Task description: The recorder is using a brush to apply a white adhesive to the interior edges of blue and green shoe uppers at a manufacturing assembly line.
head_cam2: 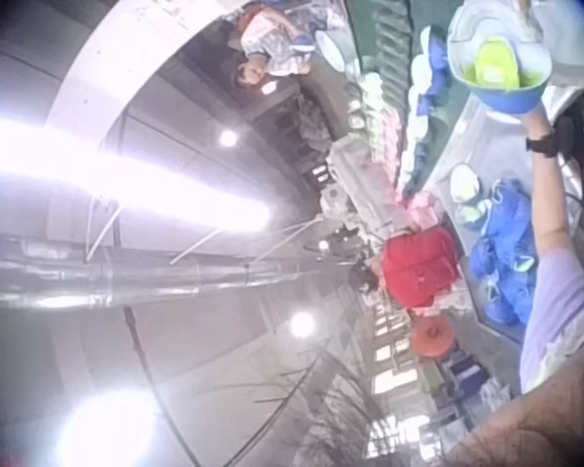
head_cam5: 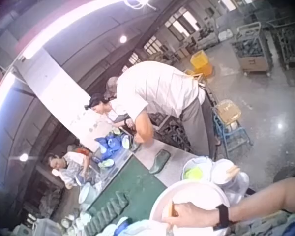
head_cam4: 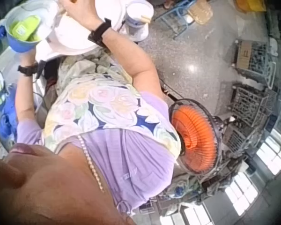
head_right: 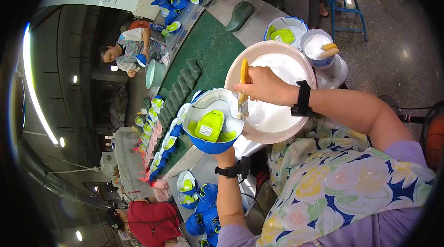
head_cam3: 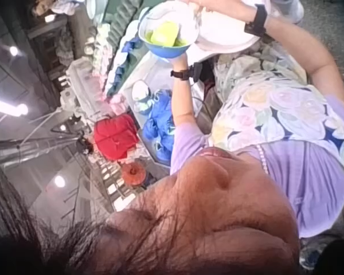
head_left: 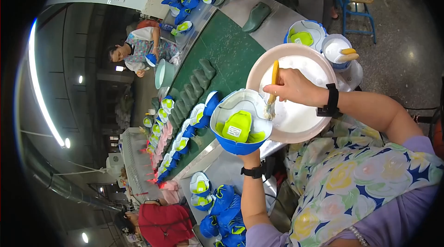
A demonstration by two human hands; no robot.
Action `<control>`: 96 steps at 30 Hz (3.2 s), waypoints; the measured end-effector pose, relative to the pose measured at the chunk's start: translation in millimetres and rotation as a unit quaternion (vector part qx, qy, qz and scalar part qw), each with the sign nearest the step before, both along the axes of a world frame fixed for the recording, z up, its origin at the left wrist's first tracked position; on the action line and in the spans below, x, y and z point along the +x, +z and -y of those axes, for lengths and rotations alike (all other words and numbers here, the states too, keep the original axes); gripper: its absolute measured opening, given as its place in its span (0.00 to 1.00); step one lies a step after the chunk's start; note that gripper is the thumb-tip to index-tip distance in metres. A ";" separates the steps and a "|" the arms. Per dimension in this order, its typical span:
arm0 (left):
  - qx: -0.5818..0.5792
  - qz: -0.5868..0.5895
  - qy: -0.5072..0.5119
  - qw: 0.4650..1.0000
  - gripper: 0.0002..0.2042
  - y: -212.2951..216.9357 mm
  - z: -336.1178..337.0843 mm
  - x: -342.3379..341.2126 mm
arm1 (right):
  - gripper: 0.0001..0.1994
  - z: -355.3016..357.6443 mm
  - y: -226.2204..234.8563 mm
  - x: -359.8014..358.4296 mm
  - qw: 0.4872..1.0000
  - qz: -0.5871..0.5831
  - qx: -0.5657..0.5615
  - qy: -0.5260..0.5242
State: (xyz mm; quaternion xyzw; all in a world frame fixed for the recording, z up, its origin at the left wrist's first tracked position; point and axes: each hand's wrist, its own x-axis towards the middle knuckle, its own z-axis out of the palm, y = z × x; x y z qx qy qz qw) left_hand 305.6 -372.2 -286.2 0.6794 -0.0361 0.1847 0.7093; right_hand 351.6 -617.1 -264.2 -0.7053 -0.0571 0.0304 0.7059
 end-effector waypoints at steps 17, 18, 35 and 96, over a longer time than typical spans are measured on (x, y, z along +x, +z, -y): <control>0.156 -0.006 0.032 0.987 0.21 5.1 -44.3 12.6 | 0.17 -2.2 15.1 -16.9 0.997 0.047 0.051 0.040; 0.071 -0.090 -0.007 0.993 0.21 9.6 -49.3 11.8 | 0.17 2.9 15.4 -13.5 0.994 0.087 0.044 0.042; -0.379 -0.355 -0.265 0.812 0.32 -45.3 -49.9 -21.8 | 0.09 -9.4 37.5 3.3 0.884 0.417 -0.142 0.154; 0.304 -0.319 -0.048 0.896 0.24 26.5 -253.0 16.8 | 0.06 58.1 -25.7 -4.8 0.985 -0.068 -0.097 0.123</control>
